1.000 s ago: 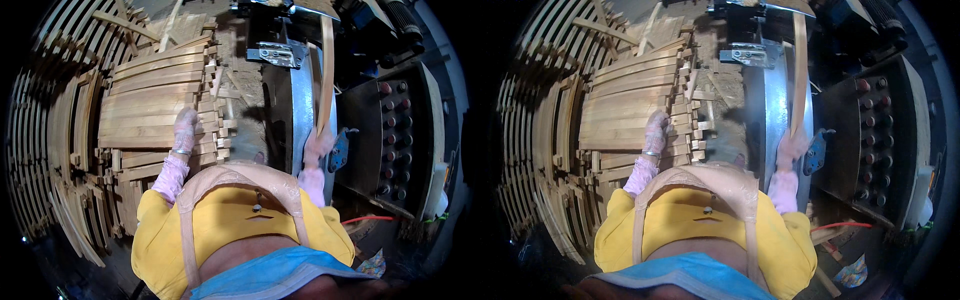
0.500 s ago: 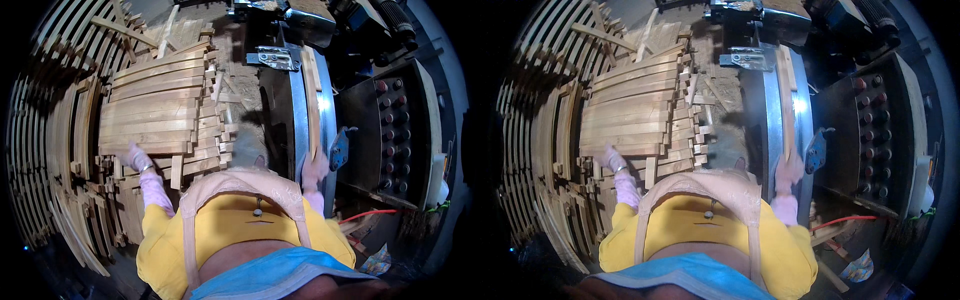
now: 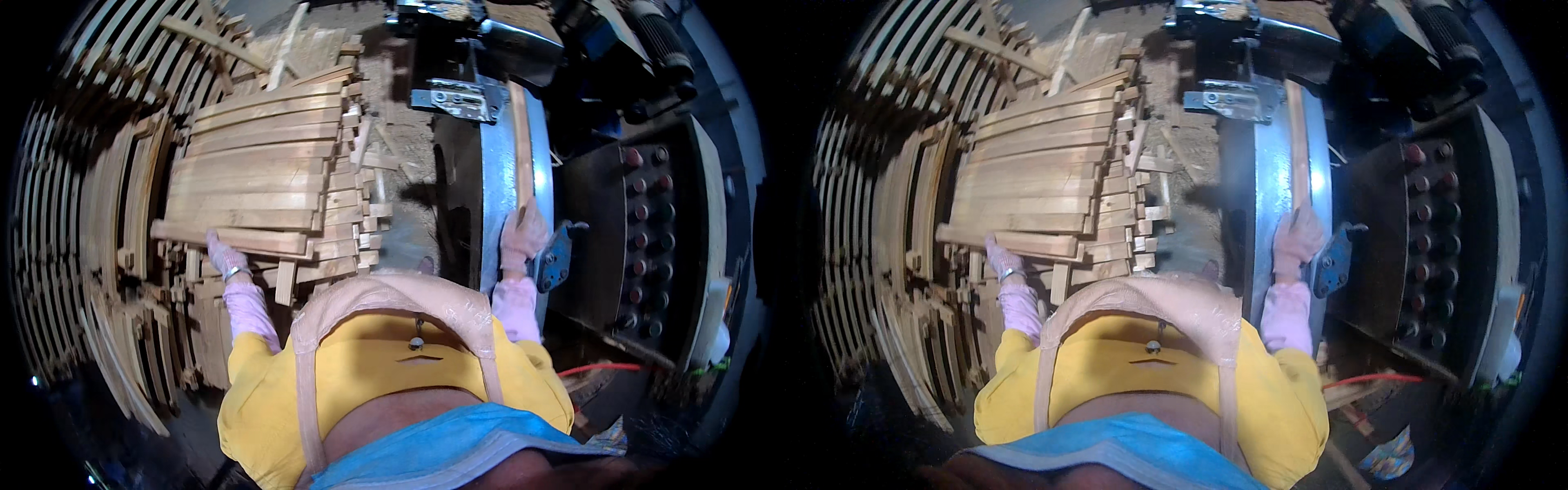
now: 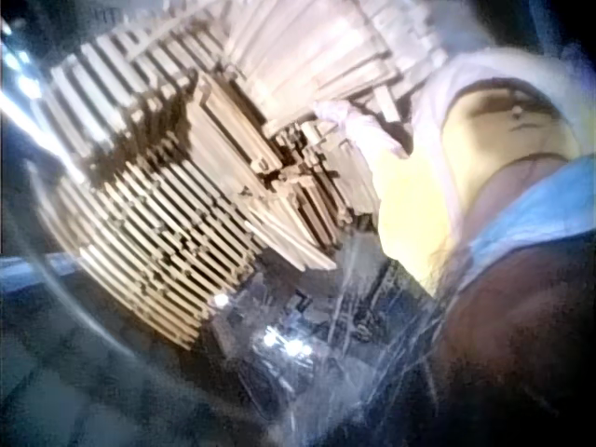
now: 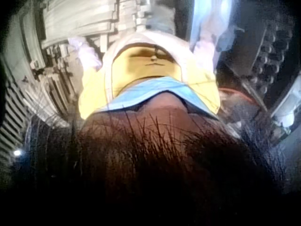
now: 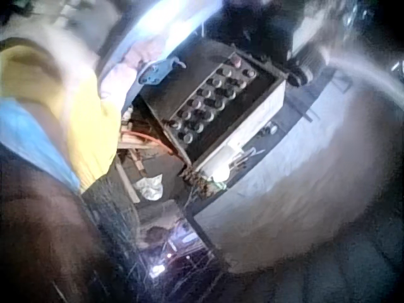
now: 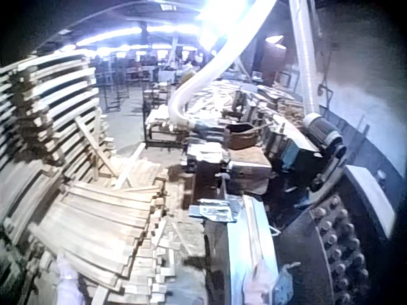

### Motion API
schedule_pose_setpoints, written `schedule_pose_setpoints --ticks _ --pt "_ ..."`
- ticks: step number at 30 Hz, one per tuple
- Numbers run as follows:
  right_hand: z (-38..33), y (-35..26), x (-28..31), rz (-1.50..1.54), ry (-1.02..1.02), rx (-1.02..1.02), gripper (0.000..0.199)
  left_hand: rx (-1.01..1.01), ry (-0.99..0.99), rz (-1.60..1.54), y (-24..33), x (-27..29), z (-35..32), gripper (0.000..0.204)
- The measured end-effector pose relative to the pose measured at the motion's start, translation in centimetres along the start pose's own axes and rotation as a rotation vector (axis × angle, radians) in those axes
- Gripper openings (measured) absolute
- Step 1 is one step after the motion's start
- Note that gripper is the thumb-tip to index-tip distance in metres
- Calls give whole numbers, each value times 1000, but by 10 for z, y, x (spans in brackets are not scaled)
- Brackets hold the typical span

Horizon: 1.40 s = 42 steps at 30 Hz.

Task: The person handles wood slats one at a time, feeding them into a woodworking machine and then stacking them onto a large pile.

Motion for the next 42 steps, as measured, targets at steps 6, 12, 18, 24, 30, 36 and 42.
schedule_pose_setpoints --ticks 6,12,18,24,30,36,42 --pt "78 4 -75 57 -241 -24 33 -555 -100 136 91 -93 -61 44" --pt "68 -183 -63 1225 -611 147 69 -481 -211 103 75 -267 -171 46" --pt "-7 -154 11 773 -539 -109 66 -434 -989 286 -30 -367 -322 38" --pt "-125 -8 98 225 -301 -338 50 -306 -1116 549 -116 -336 -262 45" --pt "-53 8 45 110 -148 -237 43 -74 -832 500 -98 -257 -229 38" --pt "77 7 -66 75 -61 -217 49 -427 -609 451 -47 -249 -195 48" --pt "74 8 -68 18 -190 -325 56 -814 82 685 28 -163 -106 78"
Point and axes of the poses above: each hand's wrist, its own z-axis towards the middle knuckle, its own x-axis out of the back of the hand, y = z × x, the point moved 9 cm from there along z, towards the middle knuckle, and after that the axes turned 15 degrees about z, right-handed, at the moved point
